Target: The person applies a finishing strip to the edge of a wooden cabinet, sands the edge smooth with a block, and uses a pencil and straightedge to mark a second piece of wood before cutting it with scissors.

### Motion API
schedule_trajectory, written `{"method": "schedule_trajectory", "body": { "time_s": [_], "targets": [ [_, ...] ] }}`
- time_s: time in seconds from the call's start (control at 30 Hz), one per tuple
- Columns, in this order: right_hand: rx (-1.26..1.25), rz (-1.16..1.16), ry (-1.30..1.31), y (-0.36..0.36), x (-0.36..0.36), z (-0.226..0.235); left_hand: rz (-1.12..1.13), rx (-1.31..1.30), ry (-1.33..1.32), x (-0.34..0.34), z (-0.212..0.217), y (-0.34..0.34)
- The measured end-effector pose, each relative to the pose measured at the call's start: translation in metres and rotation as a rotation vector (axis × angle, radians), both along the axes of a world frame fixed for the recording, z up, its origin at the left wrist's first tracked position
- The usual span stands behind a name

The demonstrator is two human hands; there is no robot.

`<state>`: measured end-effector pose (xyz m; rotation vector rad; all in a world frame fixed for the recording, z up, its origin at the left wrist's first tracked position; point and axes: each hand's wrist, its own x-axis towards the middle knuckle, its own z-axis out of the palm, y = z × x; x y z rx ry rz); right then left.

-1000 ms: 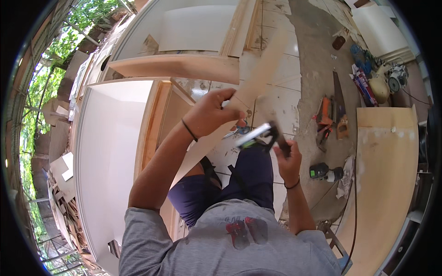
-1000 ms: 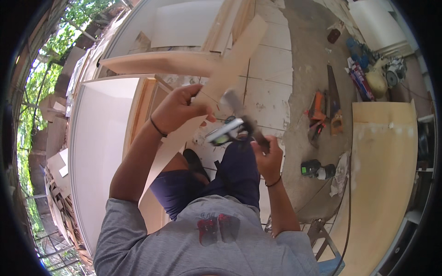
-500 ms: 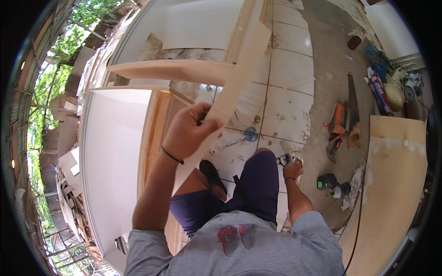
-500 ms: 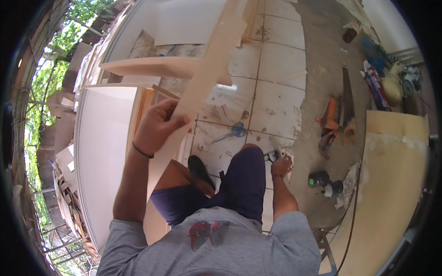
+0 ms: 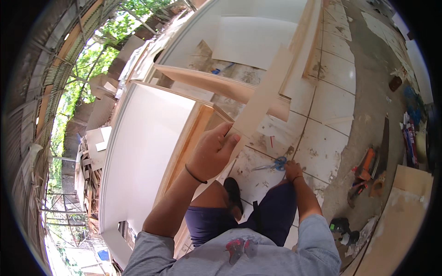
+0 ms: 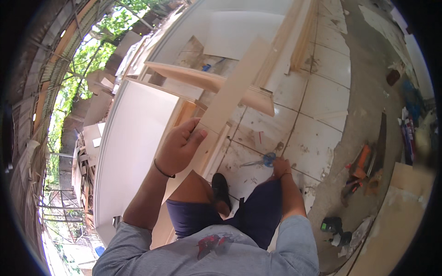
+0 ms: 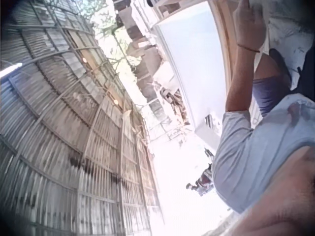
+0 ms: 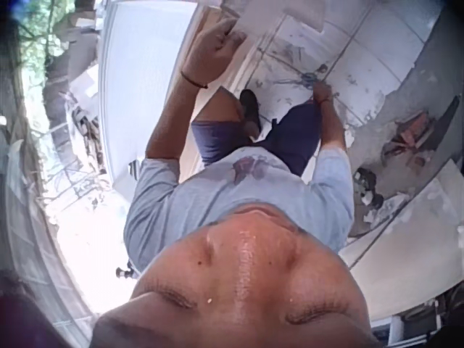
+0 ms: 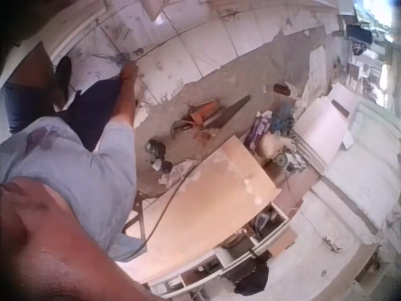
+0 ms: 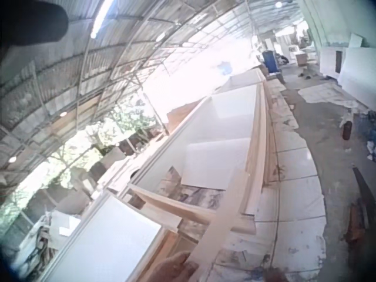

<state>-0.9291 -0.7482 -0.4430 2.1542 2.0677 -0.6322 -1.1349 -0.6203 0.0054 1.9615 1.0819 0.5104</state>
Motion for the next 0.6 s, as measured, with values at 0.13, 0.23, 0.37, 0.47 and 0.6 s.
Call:
{"method": "schedule_trajectory", "body": {
  "time_s": [0.13,0.23,0.37,0.47,0.6],
  "targets": [
    [-0.018,0.254,-0.081,0.018,-0.021,-0.031,0.051,0.261,0.205,0.002,0.006,0.003],
    [-0.230,0.274,-0.182,0.038,-0.049,-0.013,0.077,0.405,0.195,-0.009,0.015,-0.005],
    [-0.117,0.090,-0.135,0.028,-0.066,-0.024,0.156,0.528,0.201,-0.018,0.018,-0.009],
    [-0.101,-0.032,-0.085,0.026,-0.059,-0.026,0.194,0.535,0.265,-0.023,0.028,-0.014],
    [-0.049,-0.090,-0.154,0.027,-0.060,-0.021,0.213,0.655,0.235,-0.033,0.041,-0.018]
  ]
}}
